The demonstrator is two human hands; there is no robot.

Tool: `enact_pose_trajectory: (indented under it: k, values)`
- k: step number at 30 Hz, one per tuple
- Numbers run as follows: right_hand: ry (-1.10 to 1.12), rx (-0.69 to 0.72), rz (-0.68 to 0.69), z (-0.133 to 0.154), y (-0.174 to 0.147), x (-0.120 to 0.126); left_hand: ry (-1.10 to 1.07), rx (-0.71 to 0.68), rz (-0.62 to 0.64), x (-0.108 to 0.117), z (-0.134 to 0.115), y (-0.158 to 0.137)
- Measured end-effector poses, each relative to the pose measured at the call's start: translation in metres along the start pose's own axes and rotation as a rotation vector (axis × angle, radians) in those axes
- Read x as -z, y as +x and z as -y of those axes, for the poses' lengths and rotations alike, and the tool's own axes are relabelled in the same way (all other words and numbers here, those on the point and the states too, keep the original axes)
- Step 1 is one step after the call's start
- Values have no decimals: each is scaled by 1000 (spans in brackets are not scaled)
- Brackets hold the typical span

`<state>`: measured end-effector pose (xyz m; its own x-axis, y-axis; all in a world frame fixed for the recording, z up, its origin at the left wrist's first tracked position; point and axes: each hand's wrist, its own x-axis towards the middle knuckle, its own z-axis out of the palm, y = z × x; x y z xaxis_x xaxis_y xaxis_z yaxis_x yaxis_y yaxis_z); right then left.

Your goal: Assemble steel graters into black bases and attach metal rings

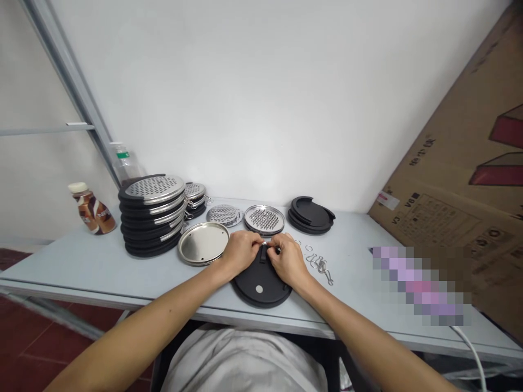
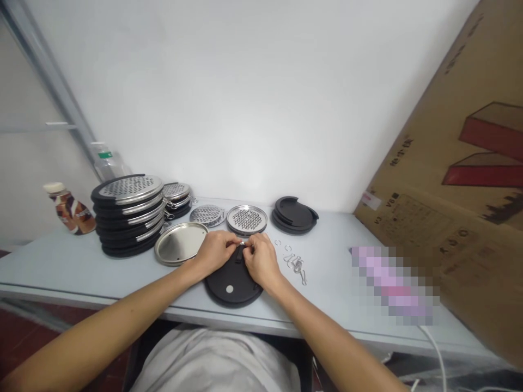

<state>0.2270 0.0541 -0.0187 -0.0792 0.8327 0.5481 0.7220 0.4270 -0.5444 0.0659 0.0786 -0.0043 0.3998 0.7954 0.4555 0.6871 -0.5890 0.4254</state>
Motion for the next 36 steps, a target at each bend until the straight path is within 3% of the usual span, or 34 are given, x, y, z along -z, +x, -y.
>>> enact_pose_trajectory:
  k: [17, 27, 31, 33, 36]
  values:
    - [-41, -65, -15, 1, -1, 1, -55, -58, 12, 2, 1, -1]
    - [-74, -71, 50, -1, 4, 13, -150, -34, -92, 6, -2, -5]
    - [-101, -74, 95, -1, 5, 16, -172, -31, -129, 19, -6, -8]
    - [-105, -76, 118, -2, 5, 16, -171, -60, -87, 28, -14, -17]
    - [-103, -78, 156, -3, 4, 17, -114, -130, 97, 39, -29, -39]
